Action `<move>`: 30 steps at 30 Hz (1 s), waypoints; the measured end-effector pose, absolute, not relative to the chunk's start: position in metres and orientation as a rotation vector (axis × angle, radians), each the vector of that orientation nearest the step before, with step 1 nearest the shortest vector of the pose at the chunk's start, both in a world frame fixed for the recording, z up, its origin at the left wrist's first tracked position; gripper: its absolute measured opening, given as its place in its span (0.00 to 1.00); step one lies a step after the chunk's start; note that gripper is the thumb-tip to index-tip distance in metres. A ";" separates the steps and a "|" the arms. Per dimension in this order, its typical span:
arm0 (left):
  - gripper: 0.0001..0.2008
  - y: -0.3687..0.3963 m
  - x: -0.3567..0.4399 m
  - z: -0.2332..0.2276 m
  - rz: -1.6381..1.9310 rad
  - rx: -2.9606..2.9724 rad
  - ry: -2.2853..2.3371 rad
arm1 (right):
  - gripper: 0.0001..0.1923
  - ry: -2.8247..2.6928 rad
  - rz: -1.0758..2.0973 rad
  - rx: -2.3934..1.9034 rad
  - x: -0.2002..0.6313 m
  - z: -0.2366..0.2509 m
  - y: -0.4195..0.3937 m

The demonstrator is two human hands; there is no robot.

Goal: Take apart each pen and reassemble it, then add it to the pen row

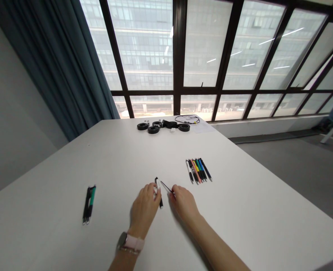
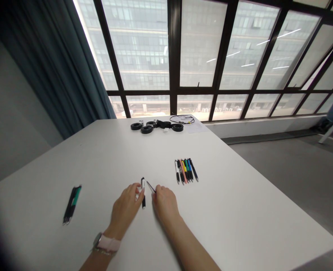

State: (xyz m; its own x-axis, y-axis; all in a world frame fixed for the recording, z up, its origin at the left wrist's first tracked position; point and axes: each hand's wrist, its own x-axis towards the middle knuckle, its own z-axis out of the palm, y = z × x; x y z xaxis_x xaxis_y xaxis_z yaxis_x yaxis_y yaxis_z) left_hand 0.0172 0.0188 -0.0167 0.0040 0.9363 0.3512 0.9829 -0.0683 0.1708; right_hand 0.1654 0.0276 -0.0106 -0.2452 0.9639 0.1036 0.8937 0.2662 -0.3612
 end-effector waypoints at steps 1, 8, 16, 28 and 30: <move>0.13 0.018 0.016 -0.019 -0.621 -2.142 -1.970 | 0.06 -2.238 0.331 -1.705 0.165 -0.010 0.027; 0.17 0.008 0.017 -0.034 -0.608 -2.211 -1.760 | 0.06 -2.231 0.334 -1.699 0.164 -0.009 0.026; 0.21 0.001 0.010 -0.050 -0.413 -2.157 -1.714 | 0.05 -2.233 0.354 -1.698 0.165 -0.012 0.026; 0.23 0.009 0.012 -0.060 -0.477 -2.283 -1.694 | 0.04 -2.263 0.417 -1.599 0.161 -0.016 0.022; 0.23 0.011 0.011 -0.062 -0.487 -2.282 -1.681 | 0.04 -2.255 0.423 -1.582 0.161 -0.018 0.022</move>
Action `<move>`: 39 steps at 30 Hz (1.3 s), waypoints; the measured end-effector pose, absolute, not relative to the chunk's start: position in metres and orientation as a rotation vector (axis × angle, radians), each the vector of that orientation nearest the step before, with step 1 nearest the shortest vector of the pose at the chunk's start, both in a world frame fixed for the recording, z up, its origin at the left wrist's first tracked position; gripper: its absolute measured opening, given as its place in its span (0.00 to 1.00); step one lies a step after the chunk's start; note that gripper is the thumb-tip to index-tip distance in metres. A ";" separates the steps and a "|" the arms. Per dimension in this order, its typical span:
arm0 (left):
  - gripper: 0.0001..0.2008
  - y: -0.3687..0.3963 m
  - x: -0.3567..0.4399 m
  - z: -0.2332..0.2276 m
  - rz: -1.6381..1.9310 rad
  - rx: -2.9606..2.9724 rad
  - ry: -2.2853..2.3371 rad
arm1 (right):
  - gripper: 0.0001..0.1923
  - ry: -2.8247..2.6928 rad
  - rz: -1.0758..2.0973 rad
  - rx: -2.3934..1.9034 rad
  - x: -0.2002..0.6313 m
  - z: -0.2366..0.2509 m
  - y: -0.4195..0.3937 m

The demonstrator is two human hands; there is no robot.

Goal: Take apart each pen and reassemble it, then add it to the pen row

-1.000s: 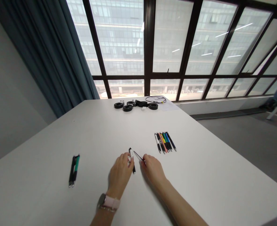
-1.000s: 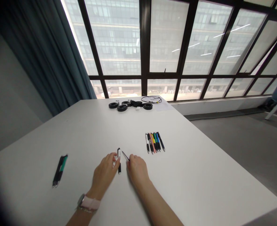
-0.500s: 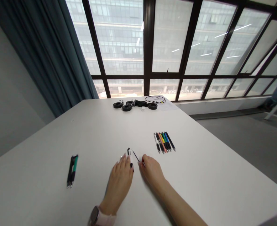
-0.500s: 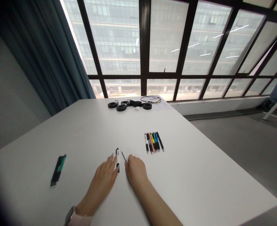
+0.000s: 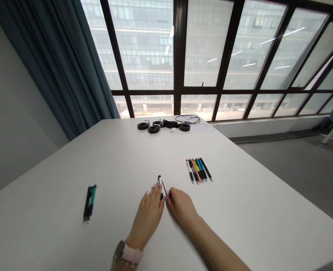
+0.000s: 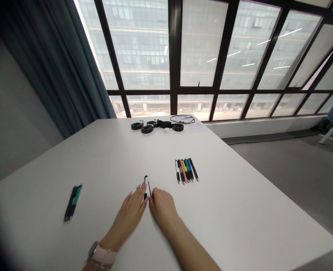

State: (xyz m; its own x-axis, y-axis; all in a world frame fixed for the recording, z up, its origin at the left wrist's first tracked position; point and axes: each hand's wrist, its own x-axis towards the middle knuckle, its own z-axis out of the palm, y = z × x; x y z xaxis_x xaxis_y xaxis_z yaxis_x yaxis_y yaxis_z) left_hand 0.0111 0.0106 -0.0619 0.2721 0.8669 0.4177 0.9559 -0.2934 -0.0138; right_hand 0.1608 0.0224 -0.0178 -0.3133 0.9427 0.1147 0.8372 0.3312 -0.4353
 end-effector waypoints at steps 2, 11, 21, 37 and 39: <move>0.23 0.012 0.010 -0.063 -0.485 -2.277 -1.675 | 0.04 -2.246 0.427 -1.561 0.161 -0.019 0.023; 0.23 0.016 0.008 -0.066 -0.495 -2.321 -1.678 | 0.05 -2.164 0.559 -1.529 0.163 -0.016 0.024; 0.24 0.018 -0.002 -0.069 -0.609 -2.305 -1.678 | 0.11 -1.866 0.716 -1.476 0.173 -0.020 0.038; 0.14 0.011 -0.006 -0.006 -0.577 -2.180 -2.227 | 0.05 -2.038 0.677 -1.460 0.173 -0.018 0.031; 0.14 0.011 -0.006 -0.007 -0.543 -2.163 -2.257 | 0.05 -2.072 0.656 -1.471 0.173 -0.018 0.031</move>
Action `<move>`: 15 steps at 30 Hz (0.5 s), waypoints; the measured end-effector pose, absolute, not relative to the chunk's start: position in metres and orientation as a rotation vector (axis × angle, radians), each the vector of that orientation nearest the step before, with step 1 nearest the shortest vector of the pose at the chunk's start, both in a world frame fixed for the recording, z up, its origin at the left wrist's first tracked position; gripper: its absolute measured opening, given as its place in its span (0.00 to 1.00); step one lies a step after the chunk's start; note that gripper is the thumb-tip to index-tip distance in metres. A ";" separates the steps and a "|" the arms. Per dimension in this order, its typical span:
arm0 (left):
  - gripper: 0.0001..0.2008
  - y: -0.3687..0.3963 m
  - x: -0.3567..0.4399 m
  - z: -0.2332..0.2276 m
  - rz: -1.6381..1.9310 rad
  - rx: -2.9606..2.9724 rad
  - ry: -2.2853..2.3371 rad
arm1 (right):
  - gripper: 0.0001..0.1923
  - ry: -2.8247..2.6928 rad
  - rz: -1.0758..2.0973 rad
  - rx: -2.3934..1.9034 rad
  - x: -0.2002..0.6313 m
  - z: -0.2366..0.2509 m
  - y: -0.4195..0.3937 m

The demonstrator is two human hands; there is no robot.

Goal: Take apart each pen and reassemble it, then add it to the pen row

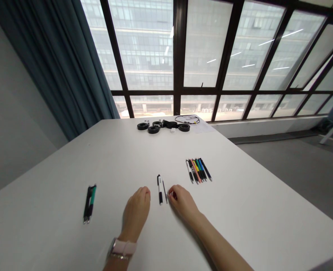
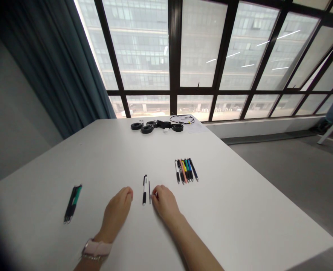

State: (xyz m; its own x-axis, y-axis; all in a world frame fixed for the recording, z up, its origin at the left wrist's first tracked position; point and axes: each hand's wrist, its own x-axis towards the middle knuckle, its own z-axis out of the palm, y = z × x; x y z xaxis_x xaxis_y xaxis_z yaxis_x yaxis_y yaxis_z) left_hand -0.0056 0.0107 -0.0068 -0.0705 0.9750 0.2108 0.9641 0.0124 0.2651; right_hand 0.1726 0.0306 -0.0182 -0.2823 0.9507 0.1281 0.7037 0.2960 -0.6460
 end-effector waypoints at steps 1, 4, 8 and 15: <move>0.14 0.011 -0.005 -0.007 0.520 2.118 2.218 | 0.05 -2.081 0.649 -1.476 0.172 -0.018 0.030; 0.14 0.011 -0.005 -0.009 0.494 2.126 2.228 | 0.06 -2.086 0.622 -1.475 0.172 -0.018 0.029; 0.14 0.011 -0.005 -0.008 0.477 2.110 2.236 | 0.05 -2.087 0.598 -1.470 0.172 -0.017 0.028; 0.14 0.010 -0.005 -0.007 0.486 2.106 2.229 | 0.05 -2.089 0.569 -1.514 0.169 -0.017 0.027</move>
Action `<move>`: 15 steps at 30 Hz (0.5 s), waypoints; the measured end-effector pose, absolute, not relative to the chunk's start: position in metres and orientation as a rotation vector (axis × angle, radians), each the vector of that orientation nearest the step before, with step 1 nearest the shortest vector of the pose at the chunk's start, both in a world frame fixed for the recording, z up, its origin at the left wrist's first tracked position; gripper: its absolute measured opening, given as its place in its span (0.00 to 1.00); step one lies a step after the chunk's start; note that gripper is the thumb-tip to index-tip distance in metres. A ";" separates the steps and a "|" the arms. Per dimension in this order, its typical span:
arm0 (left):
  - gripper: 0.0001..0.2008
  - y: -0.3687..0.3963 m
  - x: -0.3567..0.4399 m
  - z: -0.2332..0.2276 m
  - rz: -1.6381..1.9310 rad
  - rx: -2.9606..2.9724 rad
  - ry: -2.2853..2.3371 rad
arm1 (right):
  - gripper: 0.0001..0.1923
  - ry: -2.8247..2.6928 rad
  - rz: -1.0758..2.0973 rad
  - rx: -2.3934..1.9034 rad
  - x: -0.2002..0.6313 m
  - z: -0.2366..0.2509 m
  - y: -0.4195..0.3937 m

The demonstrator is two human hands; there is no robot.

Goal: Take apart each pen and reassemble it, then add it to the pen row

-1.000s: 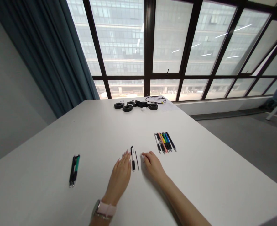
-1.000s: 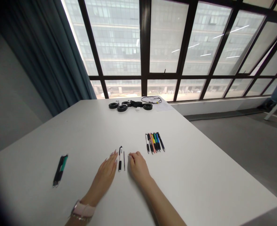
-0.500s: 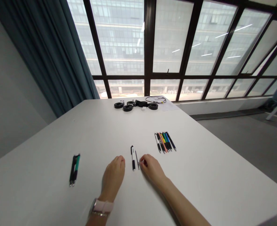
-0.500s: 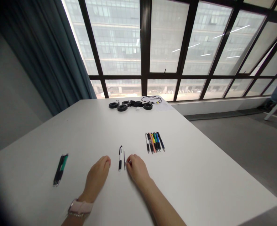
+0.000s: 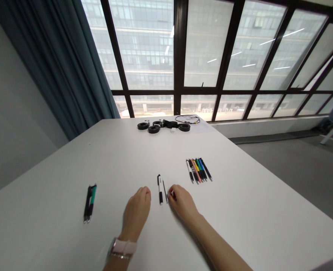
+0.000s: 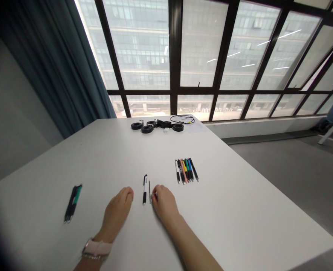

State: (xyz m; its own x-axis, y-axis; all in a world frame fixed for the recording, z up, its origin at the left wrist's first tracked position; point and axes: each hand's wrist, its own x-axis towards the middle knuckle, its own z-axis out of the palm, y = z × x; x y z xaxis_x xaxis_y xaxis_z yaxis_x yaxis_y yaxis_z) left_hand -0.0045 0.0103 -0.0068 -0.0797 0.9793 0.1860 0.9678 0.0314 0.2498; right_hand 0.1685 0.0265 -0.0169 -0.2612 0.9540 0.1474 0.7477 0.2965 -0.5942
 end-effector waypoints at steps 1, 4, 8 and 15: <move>0.14 0.010 -0.005 -0.007 0.486 2.105 2.231 | 0.05 -2.088 0.568 -1.516 0.168 -0.017 0.026; 0.14 0.011 -0.006 -0.009 0.494 2.110 2.231 | 0.05 -2.074 0.582 -1.508 0.168 -0.017 0.026; 0.13 0.011 -0.008 -0.010 0.543 2.106 2.225 | 0.05 -1.988 0.672 -1.482 0.171 -0.019 0.029; 0.13 0.012 -0.011 -0.008 0.605 2.093 2.214 | 0.10 -1.747 0.795 -1.416 0.176 -0.016 0.036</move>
